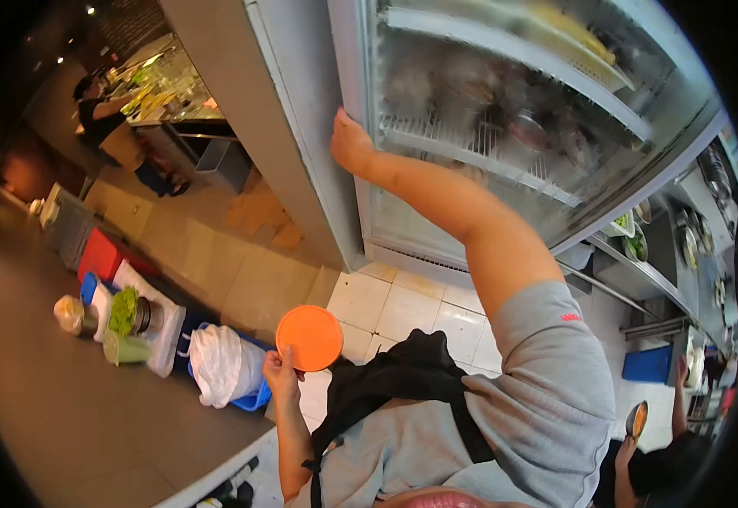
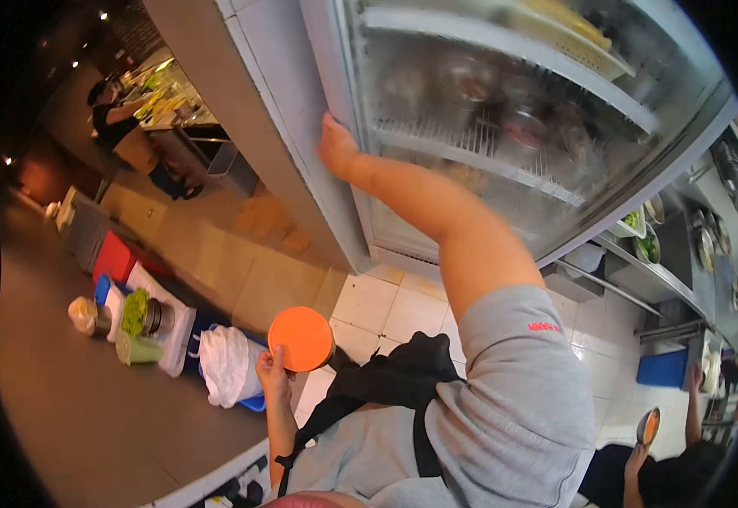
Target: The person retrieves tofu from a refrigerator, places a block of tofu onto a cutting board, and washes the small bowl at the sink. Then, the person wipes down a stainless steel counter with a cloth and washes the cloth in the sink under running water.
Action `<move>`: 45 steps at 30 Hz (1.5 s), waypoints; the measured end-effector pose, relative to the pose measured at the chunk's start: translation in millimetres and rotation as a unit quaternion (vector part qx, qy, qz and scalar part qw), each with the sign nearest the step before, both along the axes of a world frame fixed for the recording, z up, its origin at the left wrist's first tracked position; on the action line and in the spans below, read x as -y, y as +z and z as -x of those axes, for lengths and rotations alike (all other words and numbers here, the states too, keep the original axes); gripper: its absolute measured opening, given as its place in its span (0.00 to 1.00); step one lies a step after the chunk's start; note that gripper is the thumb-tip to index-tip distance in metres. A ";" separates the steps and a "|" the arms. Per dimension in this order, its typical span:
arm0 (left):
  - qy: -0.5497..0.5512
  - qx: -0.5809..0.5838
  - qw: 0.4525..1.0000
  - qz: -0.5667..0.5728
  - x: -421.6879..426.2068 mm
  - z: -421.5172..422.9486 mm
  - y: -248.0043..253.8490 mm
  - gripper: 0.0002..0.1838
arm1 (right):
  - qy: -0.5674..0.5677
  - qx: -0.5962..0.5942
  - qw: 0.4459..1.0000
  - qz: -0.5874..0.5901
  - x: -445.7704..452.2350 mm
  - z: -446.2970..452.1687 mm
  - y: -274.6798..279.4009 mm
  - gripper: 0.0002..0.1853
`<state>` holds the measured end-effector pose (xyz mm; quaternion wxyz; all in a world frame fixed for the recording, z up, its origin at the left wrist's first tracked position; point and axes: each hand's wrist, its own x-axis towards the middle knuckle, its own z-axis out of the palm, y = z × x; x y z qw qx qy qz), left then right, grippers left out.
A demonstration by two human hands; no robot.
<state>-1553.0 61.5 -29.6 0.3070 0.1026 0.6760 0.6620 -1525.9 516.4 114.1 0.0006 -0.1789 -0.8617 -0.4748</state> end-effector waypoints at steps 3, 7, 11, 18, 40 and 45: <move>-0.058 0.017 0.998 0.002 -7.0 53.3 0.3 0.18 | -0.130 0.073 0.986 0.072 -6.3 33.2 8.2 0.18; -0.107 -0.006 0.994 0.025 -9.5 119.8 -13.4 0.18 | -0.232 0.076 0.951 0.191 -6.7 53.3 0.6 0.17; -0.170 0.009 0.985 0.036 -30.2 166.2 1.6 0.18 | -0.274 0.018 0.947 0.168 11.2 59.8 6.1 0.15; -0.262 0.007 0.964 0.032 -76.5 211.3 -15.9 0.19 | -0.044 -0.218 0.765 0.604 193.4 -10.9 -54.7 0.24; -0.575 0.077 0.814 -0.027 -328.2 -102.6 9.4 0.19 | -0.113 -0.971 -0.113 0.180 550.2 -370.5 -215.3 0.26; -0.517 0.104 0.849 -0.019 -405.7 -209.1 11.8 0.20 | -0.094 -0.986 -0.115 -0.077 569.9 -446.5 -222.2 0.27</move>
